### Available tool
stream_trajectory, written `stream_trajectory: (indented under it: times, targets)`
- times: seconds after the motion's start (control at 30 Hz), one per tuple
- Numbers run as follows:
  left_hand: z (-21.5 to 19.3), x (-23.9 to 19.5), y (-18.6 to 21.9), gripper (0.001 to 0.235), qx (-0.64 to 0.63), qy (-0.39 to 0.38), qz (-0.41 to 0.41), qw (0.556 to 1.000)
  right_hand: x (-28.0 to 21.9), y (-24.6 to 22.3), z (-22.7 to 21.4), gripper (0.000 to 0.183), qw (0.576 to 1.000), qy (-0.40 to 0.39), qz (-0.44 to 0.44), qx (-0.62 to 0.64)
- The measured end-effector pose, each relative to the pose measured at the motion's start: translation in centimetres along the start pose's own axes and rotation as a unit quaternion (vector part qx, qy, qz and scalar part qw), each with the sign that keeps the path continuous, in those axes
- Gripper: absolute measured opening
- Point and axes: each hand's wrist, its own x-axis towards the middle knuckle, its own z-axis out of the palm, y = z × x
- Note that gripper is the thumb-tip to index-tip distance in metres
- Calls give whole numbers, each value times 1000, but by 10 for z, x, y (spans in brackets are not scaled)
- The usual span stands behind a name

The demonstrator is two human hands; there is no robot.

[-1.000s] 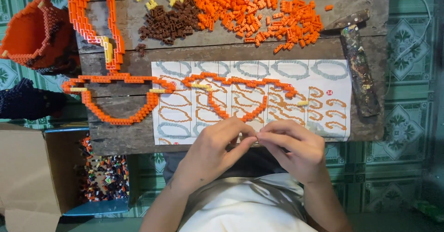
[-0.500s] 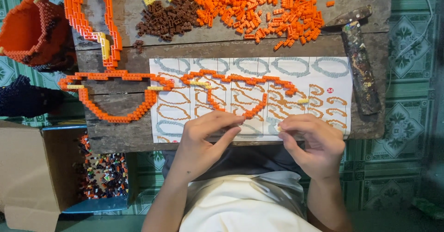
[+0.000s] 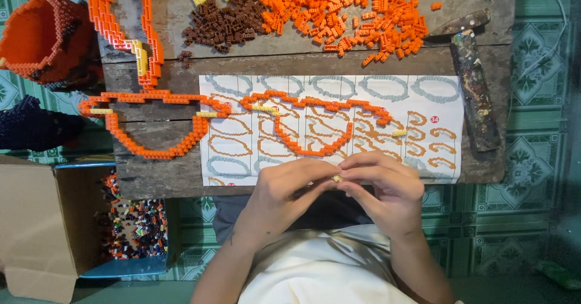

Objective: Assembling a structure from small interlocking plastic pieces using hands and a hammer.

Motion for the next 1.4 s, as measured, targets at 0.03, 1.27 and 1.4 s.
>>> stream_trajectory:
  times: [0.03, 1.27, 1.4]
  targets:
    - [0, 0, 0, 23, 3, 1, 5, 1000, -1, 1, 1, 16, 1000, -3, 6, 17]
    - [-1, 6, -24, 10, -41, 10, -23, 999, 9, 6, 6, 15, 997, 37, -51, -37]
    - [0, 5, -25, 11, -41, 12, -19, 999, 12, 2, 10, 11, 997, 28, -43, -59]
